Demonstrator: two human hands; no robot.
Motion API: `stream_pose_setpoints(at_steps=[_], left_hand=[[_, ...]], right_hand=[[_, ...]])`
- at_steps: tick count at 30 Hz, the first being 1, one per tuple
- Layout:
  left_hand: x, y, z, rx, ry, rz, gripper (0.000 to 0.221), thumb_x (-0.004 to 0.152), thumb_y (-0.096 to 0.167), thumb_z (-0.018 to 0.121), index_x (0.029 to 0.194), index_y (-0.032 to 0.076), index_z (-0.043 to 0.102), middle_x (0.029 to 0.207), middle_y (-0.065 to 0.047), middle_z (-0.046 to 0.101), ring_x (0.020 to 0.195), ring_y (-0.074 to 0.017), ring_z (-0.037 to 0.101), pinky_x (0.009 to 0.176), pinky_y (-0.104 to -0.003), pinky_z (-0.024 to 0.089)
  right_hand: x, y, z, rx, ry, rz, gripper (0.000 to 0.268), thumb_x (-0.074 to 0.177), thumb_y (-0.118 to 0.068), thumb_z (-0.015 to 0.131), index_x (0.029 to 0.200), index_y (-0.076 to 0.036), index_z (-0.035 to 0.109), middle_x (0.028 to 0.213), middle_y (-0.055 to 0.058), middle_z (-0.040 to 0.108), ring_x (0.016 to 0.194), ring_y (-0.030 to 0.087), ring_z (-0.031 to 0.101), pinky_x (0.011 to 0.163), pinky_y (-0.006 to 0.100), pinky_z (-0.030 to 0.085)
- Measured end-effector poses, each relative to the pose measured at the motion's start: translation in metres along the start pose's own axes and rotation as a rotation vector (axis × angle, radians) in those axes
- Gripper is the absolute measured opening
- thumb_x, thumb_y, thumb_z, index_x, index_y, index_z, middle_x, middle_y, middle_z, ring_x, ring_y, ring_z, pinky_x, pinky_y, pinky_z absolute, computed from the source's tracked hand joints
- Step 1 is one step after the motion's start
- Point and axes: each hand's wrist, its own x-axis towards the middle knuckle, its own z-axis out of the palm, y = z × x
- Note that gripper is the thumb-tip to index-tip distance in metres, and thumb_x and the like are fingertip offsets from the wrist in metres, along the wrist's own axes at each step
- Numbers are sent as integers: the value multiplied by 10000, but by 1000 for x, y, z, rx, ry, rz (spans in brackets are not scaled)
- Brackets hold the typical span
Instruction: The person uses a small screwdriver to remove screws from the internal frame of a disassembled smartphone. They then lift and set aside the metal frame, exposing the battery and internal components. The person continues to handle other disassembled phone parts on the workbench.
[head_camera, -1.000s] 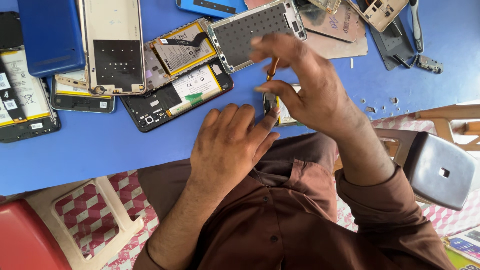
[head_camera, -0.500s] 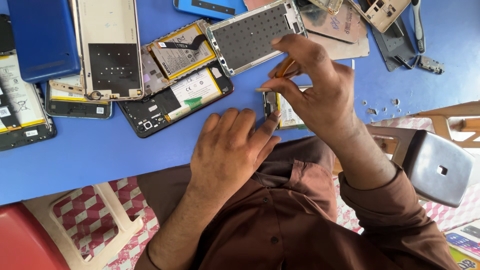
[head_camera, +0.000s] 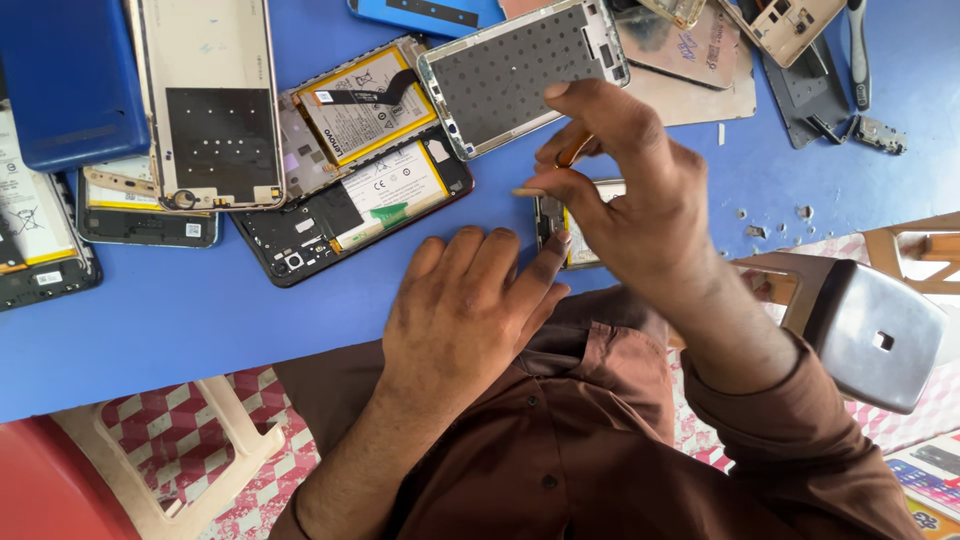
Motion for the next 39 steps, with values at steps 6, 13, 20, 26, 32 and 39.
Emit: stream_pose_setpoints(at_steps=[6, 13, 20, 26, 32, 39], left_hand=[[-2, -2, 1, -13, 8, 0, 374, 938, 367, 789, 1232, 150, 707, 952, -19, 529, 871, -189, 554, 721, -375, 420], [-2, -2, 2, -17, 10, -2, 373, 935, 373, 794, 1227, 159, 705, 958, -18, 532, 875, -186, 555, 725, -373, 419], [-4, -3, 4, -13, 14, -1, 395, 925, 377, 798, 1240, 159, 703, 959, -13, 533, 879, -180, 561, 730, -371, 421], [-3, -3, 5, -15, 20, -4, 389, 941, 384, 795, 1243, 155, 704, 957, -11, 532, 883, -174, 560, 726, -362, 422], [-2, -2, 3, -23, 6, -7, 379, 921, 379, 796, 1214, 154, 709, 961, -19, 535, 882, -187, 557, 722, -375, 419], [-4, -2, 3, -1, 31, -9, 379, 934, 370, 788, 1241, 165, 703, 962, -14, 529, 875, -179, 555, 734, -369, 421]], right_hand=[[-2, 9, -10, 42, -104, -46, 481, 1039, 171, 638, 1395, -42, 394, 1084, 118, 737, 1035, 228, 779, 853, 269, 673], [-9, -2, 2, -64, 36, 78, 531, 989, 84, 766, 1368, -18, 408, 1001, 136, 733, 981, 240, 783, 828, 318, 652], [-1, 18, -14, 154, -152, -74, 403, 1088, 176, 560, 1375, -24, 360, 1076, 159, 718, 1040, 254, 775, 863, 274, 679], [-12, 1, 9, -67, 93, 115, 505, 1113, 67, 727, 1462, -34, 378, 1087, 113, 724, 989, 197, 804, 812, 251, 693], [-5, -6, -5, -102, -14, 25, 516, 1028, 73, 701, 1397, -6, 349, 1188, 214, 669, 1062, 246, 756, 851, 297, 664], [4, 10, -8, 118, -115, -47, 438, 1108, 178, 536, 1433, -57, 360, 1050, 143, 729, 1021, 236, 788, 852, 271, 685]])
